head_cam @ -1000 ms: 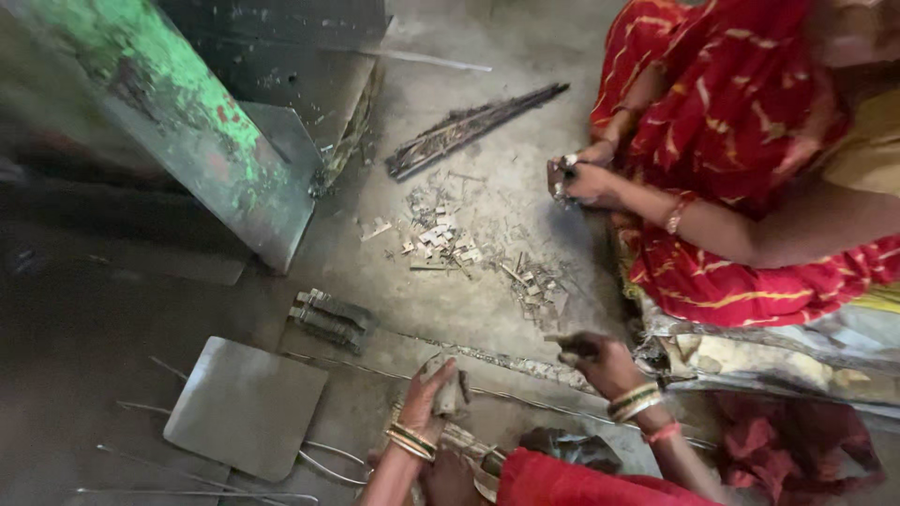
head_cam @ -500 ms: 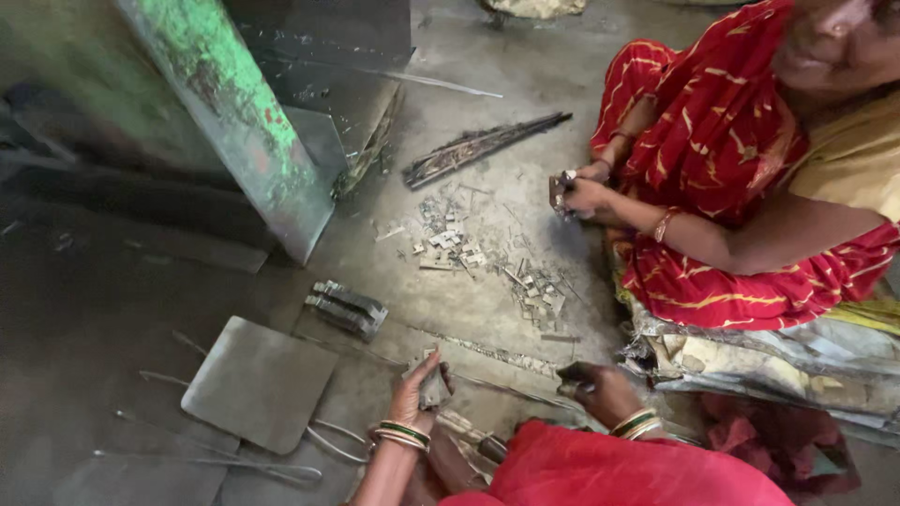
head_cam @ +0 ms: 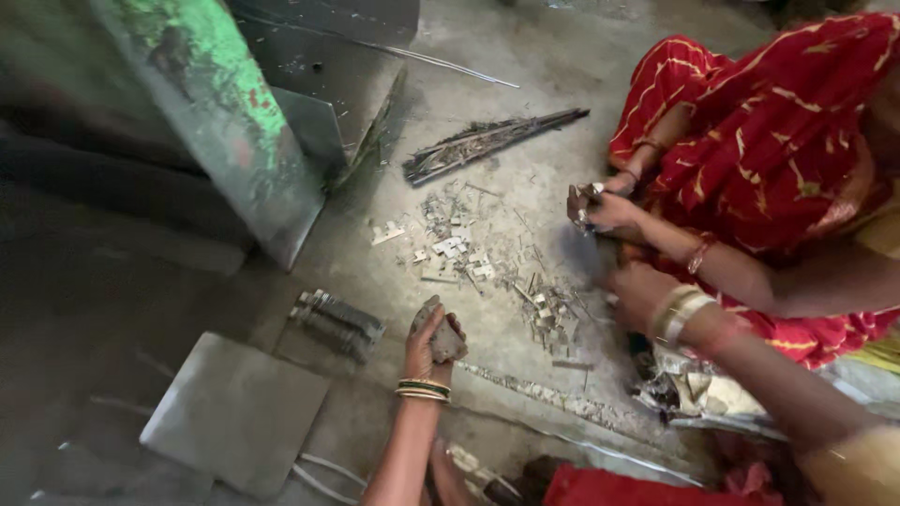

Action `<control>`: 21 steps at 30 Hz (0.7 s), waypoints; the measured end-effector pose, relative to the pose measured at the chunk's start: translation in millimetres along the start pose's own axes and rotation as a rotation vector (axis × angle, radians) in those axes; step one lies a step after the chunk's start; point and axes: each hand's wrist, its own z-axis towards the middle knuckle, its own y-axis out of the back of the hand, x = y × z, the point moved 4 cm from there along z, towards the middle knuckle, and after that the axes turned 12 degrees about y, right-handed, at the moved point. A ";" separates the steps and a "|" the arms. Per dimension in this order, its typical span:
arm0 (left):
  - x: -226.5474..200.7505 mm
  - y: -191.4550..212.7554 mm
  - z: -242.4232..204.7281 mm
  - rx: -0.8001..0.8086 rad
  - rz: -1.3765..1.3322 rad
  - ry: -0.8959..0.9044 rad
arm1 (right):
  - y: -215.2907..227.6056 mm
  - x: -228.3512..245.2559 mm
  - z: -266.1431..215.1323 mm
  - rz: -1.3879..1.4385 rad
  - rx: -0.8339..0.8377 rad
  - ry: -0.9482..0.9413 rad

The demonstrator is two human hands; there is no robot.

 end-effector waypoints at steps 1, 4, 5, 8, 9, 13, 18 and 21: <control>-2.1 0.8 10.9 0.003 0.002 0.006 | 5.9 4.3 24.6 0.072 -0.084 0.032; -7.9 13.3 40.9 -0.037 0.032 -0.029 | 7.0 22.4 99.9 0.223 -0.269 0.033; -7.6 19.2 49.1 -0.040 0.055 -0.035 | 4.4 27.7 125.8 0.268 -0.298 0.037; -5.8 33.8 76.1 -0.032 0.099 -0.041 | -3.3 41.5 202.2 0.310 -0.438 0.036; -3.8 39.1 82.1 -0.023 0.099 -0.033 | -10.8 43.9 227.7 0.438 -0.431 -0.073; 3.1 59.4 93.8 -0.008 0.088 -0.014 | -31.7 54.3 293.3 0.615 -0.623 -0.307; 4.3 64.0 103.7 -0.110 0.029 0.063 | -48.9 57.0 339.3 0.572 -0.428 -0.585; 7.3 69.5 93.3 -0.091 0.030 0.058 | -65.1 50.4 334.2 0.669 -0.437 -0.562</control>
